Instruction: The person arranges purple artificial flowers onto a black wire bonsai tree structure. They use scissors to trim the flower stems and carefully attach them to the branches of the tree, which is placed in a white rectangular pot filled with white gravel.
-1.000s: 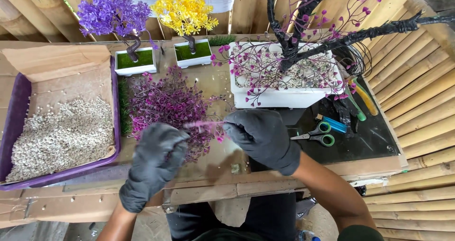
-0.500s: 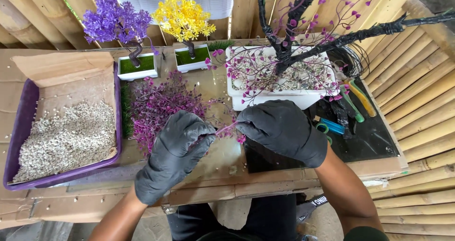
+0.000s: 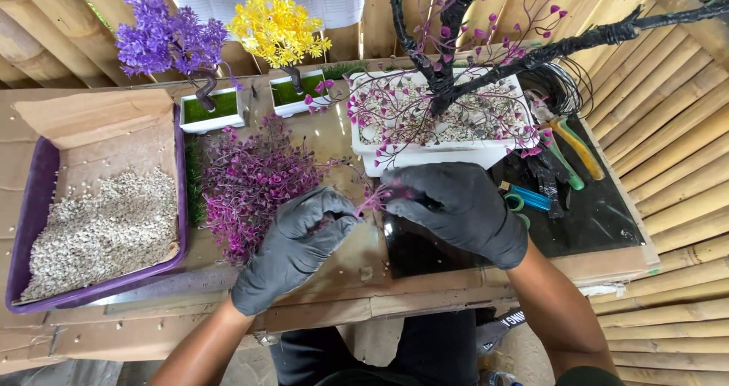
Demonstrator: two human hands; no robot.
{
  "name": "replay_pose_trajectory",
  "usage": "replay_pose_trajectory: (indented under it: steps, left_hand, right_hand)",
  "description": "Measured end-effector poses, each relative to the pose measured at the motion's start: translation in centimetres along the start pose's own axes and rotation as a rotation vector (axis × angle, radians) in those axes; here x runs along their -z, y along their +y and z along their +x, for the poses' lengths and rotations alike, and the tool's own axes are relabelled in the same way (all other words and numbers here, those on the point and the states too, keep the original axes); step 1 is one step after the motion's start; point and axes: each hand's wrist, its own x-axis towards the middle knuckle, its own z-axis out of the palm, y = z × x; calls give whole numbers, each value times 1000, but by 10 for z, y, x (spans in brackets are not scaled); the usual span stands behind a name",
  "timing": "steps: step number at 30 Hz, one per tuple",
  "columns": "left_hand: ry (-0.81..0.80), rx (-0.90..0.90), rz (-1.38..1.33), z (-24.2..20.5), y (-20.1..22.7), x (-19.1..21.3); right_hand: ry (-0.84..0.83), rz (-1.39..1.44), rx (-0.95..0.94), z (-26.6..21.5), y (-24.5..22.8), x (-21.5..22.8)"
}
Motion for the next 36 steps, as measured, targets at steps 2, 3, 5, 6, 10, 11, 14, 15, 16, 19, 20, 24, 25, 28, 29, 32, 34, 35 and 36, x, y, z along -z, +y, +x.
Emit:
replay_pose_trajectory:
  steps: [2, 3, 5, 6, 10, 11, 14, 15, 16, 19, 20, 24, 25, 28, 29, 32, 34, 35, 36]
  left_hand:
    - [-10, -52, -60, 3, -1, -7]
    - [-11, -52, -60, 5, 1, -6]
    - [11, -105, -28, 10, 6, -5]
    - [10, -105, -28, 14, 7, -3]
    - [28, -338, 178, 32, 17, 7]
    - [26, -441, 284, 36, 21, 9]
    - [25, -522, 442, 46, 11, 2]
    - [24, -521, 438, 46, 5, -4]
    - [29, -571, 577, 46, -1, -11]
    - [6, -651, 633, 46, 12, -16]
    - [-15, -675, 552, 45, 20, -14]
    - [5, -630, 621, 33, 4, -10]
    - [13, -616, 686, 31, -7, -9]
    - [-9, -593, 662, 33, -2, -7]
    - [-34, -579, 582, 34, 6, -4]
    - [-5, -629, 630, 35, -15, -21]
    - [-83, -598, 464, 42, 8, -15]
    - [-156, -560, 299, 46, 20, -12]
    - [-154, -560, 300, 46, 18, -11]
  right_hand:
    - [-25, -30, 43, 5, -9, 1]
    - [-24, -29, 43, 3, -6, 6]
    - [-20, -143, 63, -1, 0, 15]
    - [-19, -143, 62, 0, 0, 20]
    - [-17, -229, 99, -3, 3, 40]
    - [-5, -272, 110, -5, 5, 43]
    - [111, -374, 95, -10, -1, 63]
    - [110, -376, 92, 1, -13, 58]
    - [3, -393, 187, 11, -24, 54]
    - [-54, -599, 315, 2, -18, 27]
    - [-9, -787, 353, -7, -9, 15]
    - [-14, -596, 479, -5, 0, 33]
    - [2, -550, 411, -10, 4, 37]
    - [39, -460, 311, -15, -4, 47]
    - [59, -410, 288, -14, -10, 50]
    - [34, -602, 381, -18, 5, 29]
    - [17, -626, 393, -13, 0, 20]
    - [-4, -648, 408, -10, -3, 16]
    - [-5, -647, 410, -11, 1, 20]
